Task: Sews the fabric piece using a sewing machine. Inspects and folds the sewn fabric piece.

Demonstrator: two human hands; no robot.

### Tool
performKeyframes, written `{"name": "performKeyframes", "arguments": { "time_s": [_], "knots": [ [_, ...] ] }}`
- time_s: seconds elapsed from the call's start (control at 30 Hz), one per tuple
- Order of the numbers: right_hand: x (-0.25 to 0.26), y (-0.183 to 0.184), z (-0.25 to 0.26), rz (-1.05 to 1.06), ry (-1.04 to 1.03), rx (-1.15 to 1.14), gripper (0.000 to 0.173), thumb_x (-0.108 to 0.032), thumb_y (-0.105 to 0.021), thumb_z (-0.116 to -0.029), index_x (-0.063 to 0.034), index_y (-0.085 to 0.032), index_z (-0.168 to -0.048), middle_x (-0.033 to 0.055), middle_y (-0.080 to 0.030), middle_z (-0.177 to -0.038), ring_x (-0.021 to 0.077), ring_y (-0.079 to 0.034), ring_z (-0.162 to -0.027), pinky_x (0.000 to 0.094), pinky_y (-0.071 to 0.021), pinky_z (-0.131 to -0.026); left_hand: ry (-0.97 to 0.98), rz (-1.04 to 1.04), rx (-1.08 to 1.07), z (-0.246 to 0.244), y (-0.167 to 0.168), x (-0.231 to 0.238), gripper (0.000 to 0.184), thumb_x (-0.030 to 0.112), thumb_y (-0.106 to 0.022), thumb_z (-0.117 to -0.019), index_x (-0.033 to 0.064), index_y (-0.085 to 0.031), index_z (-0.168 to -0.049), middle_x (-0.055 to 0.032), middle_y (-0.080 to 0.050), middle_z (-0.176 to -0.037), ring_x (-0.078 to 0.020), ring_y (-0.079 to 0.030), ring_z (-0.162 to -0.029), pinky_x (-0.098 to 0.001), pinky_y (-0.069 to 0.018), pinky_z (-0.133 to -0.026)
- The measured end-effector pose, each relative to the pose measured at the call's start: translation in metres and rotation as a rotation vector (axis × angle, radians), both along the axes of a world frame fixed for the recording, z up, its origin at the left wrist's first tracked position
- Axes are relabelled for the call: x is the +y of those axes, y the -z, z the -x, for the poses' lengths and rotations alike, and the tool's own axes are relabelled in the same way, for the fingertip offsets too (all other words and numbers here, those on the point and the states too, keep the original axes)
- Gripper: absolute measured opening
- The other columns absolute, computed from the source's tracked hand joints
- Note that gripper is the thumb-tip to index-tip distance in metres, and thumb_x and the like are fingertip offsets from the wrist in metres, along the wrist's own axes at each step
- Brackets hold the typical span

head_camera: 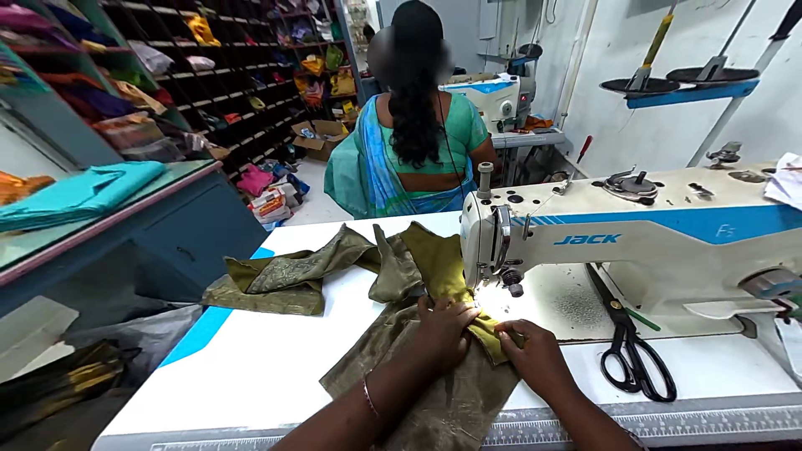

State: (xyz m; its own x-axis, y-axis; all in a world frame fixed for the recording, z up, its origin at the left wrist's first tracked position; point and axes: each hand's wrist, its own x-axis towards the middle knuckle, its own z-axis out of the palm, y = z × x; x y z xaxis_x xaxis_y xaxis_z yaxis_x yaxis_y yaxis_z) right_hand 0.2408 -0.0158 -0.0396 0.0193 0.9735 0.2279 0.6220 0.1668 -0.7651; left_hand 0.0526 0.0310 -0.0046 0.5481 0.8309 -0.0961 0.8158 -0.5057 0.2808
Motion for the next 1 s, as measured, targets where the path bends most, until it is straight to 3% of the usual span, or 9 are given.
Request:
{"name": "performKeyframes", "arguments": {
  "time_s": [0.1,0.23,0.53,0.77,1.0],
  "knots": [
    [0.000,-0.004,0.000,0.043,0.002,-0.013,0.017,-0.007,-0.061,-0.0973,-0.0007,-0.075,-0.104,0.0135,-0.074,-0.106,0.0224,-0.070,-0.099,0.0379,-0.0557,-0.089,-0.126,0.079,0.043,-0.025,-0.005,-0.019,0.045,0.015,-0.050,-0.1035,0.0171,-0.055,-0.149,0.0005,-0.050,-0.155,-0.0283,-0.031,-0.152,-0.0739,-0.0049,-0.117],
    [0.000,-0.007,0.000,0.100,0.000,-0.010,0.019,-0.008,-0.059,-0.0989,-0.0006,-0.074,-0.108,0.0130,-0.073,-0.108,0.0227,-0.069,-0.100,0.0394,-0.0546,-0.090,-0.239,0.135,-0.002,-0.036,0.005,-0.029,0.057,0.014,-0.049,-0.0996,0.0223,-0.045,-0.156,0.0042,-0.040,-0.162,-0.0280,-0.023,-0.155,-0.0756,-0.0094,-0.115],
    [0.000,-0.002,-0.002,0.068,-0.090,0.020,0.021,-0.010,-0.058,-0.0992,-0.0022,-0.076,-0.109,0.0118,-0.073,-0.108,0.0201,-0.069,-0.102,0.0366,-0.0547,-0.092,-0.042,0.106,-0.044,0.000,0.016,-0.010,0.053,0.020,-0.041,-0.1038,0.0274,-0.045,-0.156,0.0075,-0.039,-0.163,-0.0253,-0.022,-0.156,-0.0751,-0.0041,-0.116],
    [0.002,-0.016,0.001,0.264,-0.050,0.055,0.024,-0.012,-0.055,-0.1046,-0.0023,-0.073,-0.117,0.0125,-0.071,-0.119,0.0202,-0.067,-0.110,0.0377,-0.0518,-0.097,0.023,0.066,-0.066,0.006,0.020,-0.005,0.052,0.022,-0.041,-0.1042,0.0270,-0.046,-0.155,0.0051,-0.041,-0.161,-0.0275,-0.024,-0.155,-0.0770,-0.0047,-0.114],
    [0.000,-0.019,0.009,0.302,0.006,0.073,0.024,-0.012,-0.055,-0.1050,-0.0006,-0.071,-0.118,0.0135,-0.071,-0.116,0.0199,-0.067,-0.106,0.0369,-0.0515,-0.095,0.073,0.042,-0.074,0.012,0.019,0.003,0.050,0.022,-0.043,-0.1044,0.0271,-0.050,-0.153,0.0033,-0.044,-0.159,-0.0276,-0.027,-0.153,-0.0762,-0.0060,-0.115]
  ]
}}
